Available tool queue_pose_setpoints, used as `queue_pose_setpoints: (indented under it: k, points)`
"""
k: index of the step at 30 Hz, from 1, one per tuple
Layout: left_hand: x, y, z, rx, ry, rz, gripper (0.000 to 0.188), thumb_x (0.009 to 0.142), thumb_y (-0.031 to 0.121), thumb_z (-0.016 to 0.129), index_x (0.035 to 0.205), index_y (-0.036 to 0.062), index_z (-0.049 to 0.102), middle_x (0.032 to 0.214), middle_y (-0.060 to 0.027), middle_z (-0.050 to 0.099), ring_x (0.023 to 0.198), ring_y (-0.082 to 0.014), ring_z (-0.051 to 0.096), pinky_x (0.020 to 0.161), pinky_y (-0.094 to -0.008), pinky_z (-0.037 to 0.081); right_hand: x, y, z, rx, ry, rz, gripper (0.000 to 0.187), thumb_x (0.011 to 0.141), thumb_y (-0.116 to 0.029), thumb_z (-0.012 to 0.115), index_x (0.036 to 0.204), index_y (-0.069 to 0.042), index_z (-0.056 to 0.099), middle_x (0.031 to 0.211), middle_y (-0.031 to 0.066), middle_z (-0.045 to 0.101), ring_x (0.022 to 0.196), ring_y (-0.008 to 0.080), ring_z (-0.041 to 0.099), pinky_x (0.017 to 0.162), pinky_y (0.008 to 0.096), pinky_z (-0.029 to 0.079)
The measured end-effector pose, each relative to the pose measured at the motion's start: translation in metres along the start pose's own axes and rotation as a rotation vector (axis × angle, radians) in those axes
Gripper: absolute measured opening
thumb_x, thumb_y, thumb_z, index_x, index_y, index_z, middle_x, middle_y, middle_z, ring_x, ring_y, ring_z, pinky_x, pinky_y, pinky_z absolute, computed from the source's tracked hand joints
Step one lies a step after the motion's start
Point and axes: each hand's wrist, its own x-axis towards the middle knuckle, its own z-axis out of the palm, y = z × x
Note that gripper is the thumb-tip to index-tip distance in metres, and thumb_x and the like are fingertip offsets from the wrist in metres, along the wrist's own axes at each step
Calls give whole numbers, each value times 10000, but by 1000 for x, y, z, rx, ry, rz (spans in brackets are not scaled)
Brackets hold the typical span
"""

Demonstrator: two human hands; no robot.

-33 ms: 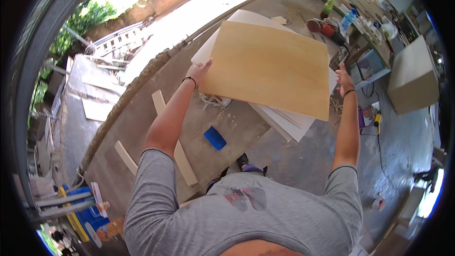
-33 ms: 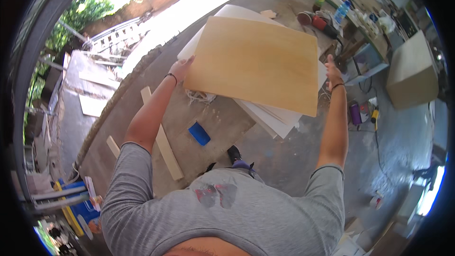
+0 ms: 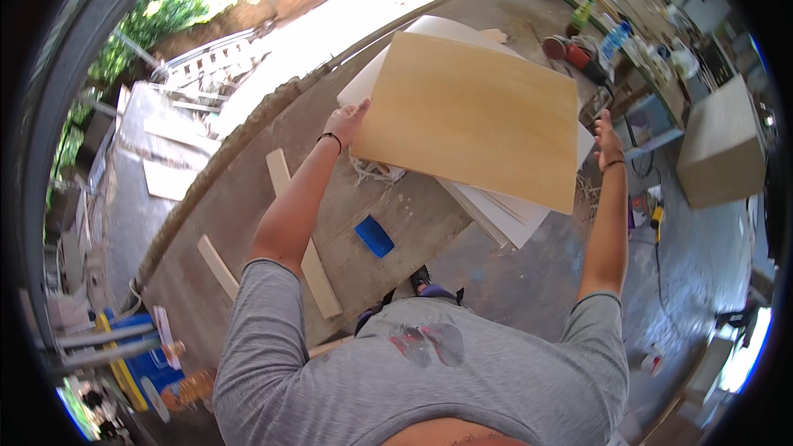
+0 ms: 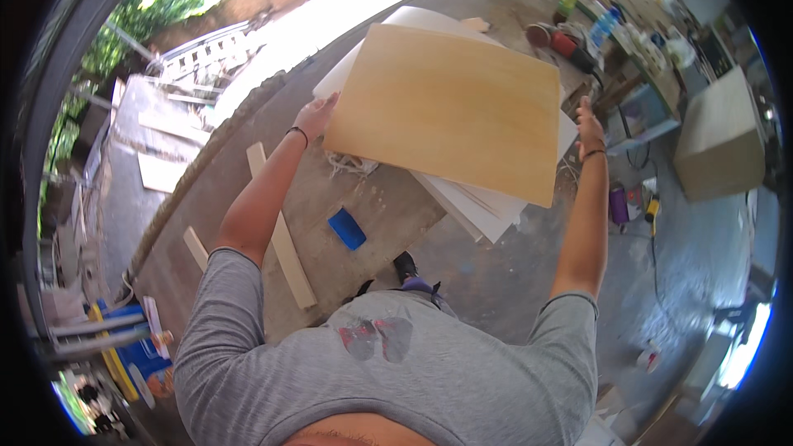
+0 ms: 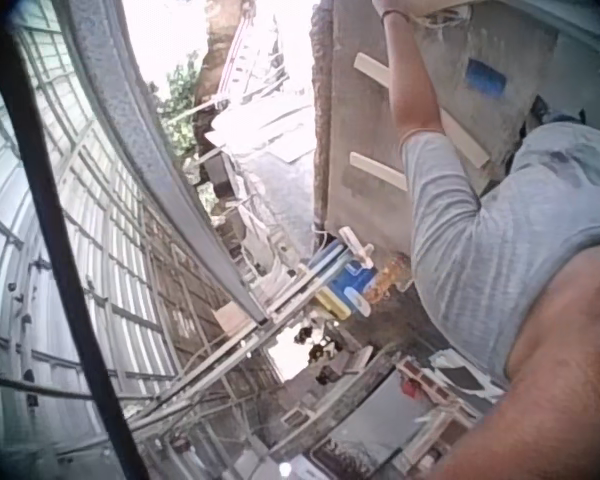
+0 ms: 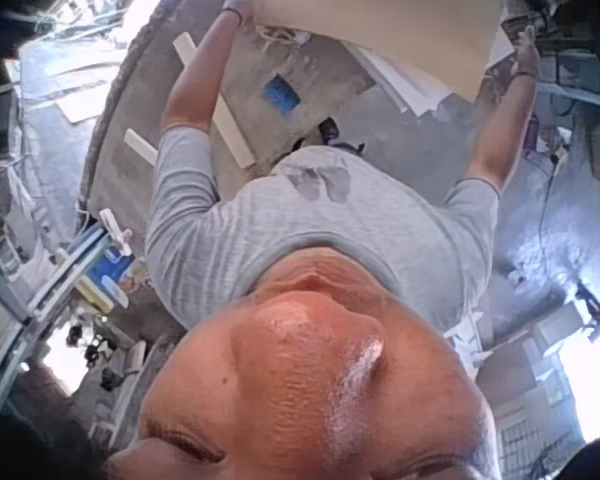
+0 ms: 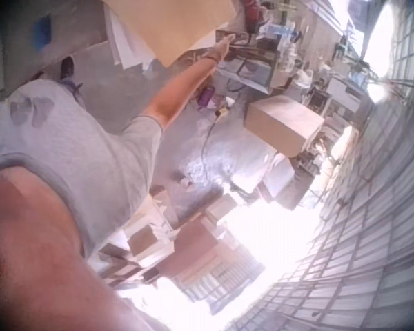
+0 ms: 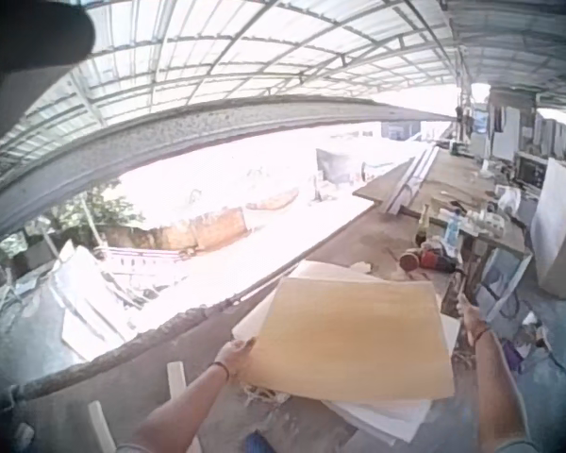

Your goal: The person sands the surface of a wooden panel by hand, pours liquid adhesive from a bottle onto the panel, and spreads the adhesive across the surface using a flat applicator. The person then positions a second sheet onto the adhesive, presses it down by hand, and wipes the edges and surface with a cloth.

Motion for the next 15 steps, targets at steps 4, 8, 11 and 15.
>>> queue_pose_setpoints:
  k: [4,8,11,15]
  points:
    - [-101,-47,-30,-294,392,72,600,858,610,473,966,47,651,880,-121,670,857,-259,628,766,-340,474,-61,-52,33,264,-200,-326,613,883,-543,467,1325,-118,466,1321,60,477,1238,200,391,1008,418,220]
    - [-239,-82,6,-495,784,-125,418,864,446,581,896,32,632,791,-123,651,764,-220,633,702,-315,480,-161,-72,84,477,-404,-483,372,930,-213,530,1228,6,489,969,70,597,912,169,557,830,315,432]
    - [-355,-95,46,-460,744,-403,298,880,310,593,977,32,640,827,-66,667,778,-144,614,741,-280,476,-196,-43,140,421,-892,-483,297,939,-139,512,1189,20,499,825,45,604,828,137,569,787,275,467]
    - [-479,-98,120,-534,669,-675,280,862,290,610,931,20,640,720,-54,635,668,-123,582,639,-277,465,-279,-12,225,150,-1271,-473,190,935,-107,516,1039,37,582,772,70,614,728,129,582,736,272,466]
